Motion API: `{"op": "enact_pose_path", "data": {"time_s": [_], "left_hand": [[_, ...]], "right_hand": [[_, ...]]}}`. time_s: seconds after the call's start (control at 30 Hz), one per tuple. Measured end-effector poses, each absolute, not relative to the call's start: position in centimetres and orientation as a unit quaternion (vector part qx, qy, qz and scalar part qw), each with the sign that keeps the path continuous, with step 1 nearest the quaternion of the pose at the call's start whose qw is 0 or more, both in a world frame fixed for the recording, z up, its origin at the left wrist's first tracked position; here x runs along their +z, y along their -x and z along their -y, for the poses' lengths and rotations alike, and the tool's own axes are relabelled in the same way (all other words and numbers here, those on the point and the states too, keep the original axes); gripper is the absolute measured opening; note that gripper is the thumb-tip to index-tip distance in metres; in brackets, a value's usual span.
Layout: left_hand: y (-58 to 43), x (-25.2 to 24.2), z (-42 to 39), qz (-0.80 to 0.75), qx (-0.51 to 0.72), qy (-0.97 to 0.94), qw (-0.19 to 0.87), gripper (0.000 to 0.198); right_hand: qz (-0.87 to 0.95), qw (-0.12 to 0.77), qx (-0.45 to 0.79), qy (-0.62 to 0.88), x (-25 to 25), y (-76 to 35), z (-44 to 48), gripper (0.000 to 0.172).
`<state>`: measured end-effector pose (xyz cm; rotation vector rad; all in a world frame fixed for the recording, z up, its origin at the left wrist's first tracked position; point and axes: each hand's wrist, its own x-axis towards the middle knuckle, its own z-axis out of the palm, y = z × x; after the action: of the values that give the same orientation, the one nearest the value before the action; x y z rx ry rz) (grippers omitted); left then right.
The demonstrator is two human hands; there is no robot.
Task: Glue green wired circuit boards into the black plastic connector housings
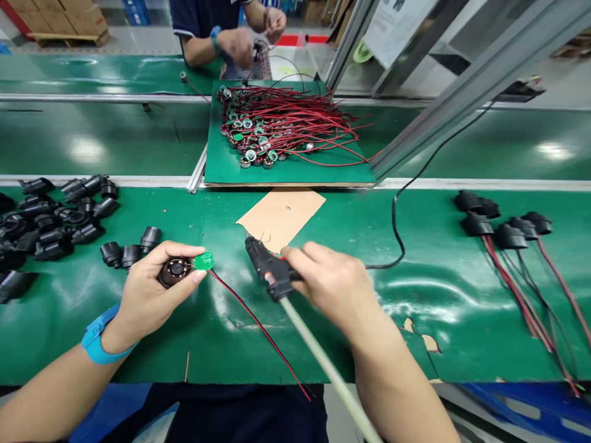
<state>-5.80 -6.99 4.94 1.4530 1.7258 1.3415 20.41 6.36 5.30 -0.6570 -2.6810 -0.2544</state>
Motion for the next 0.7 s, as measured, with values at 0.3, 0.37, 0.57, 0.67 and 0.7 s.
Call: {"op": "enact_pose_path", "data": {"time_s": [0.3, 0.37, 0.57, 0.67, 0.7], "left_hand": [[5.9, 4.5, 7.1, -0.645, 0.475, -0.53, 0.277, 0.022], [5.7, 4.4, 7.3, -0.641, 0.48, -0.54, 0.26, 0.022], [4.7, 3.8, 7.3, -0.62, 0.485, -0.587, 0.186, 0.023], [4.4, 3.5, 7.2, -0.617, 0.47, -0.609, 0.167, 0.039], [4.4, 3.4, 7.1, -0.618, 0.459, -0.616, 0.17, 0.047]], "right_hand": [[0.909, 0.107, 0.03, 0.402, 0.9, -22.5, -14.4, 0.04], [0.9, 0.139, 0.041, 0.412, 1.0, -22.4, -14.3, 0.047], [0.832, 0.252, 0.416, 0.267, 3.5, -18.1, -7.6, 0.034], [0.693, 0.202, 0.66, 0.21, 3.8, -15.3, -4.1, 0.025], [0.651, 0.198, 0.7, 0.217, 3.7, -14.7, -3.5, 0.024]]}}
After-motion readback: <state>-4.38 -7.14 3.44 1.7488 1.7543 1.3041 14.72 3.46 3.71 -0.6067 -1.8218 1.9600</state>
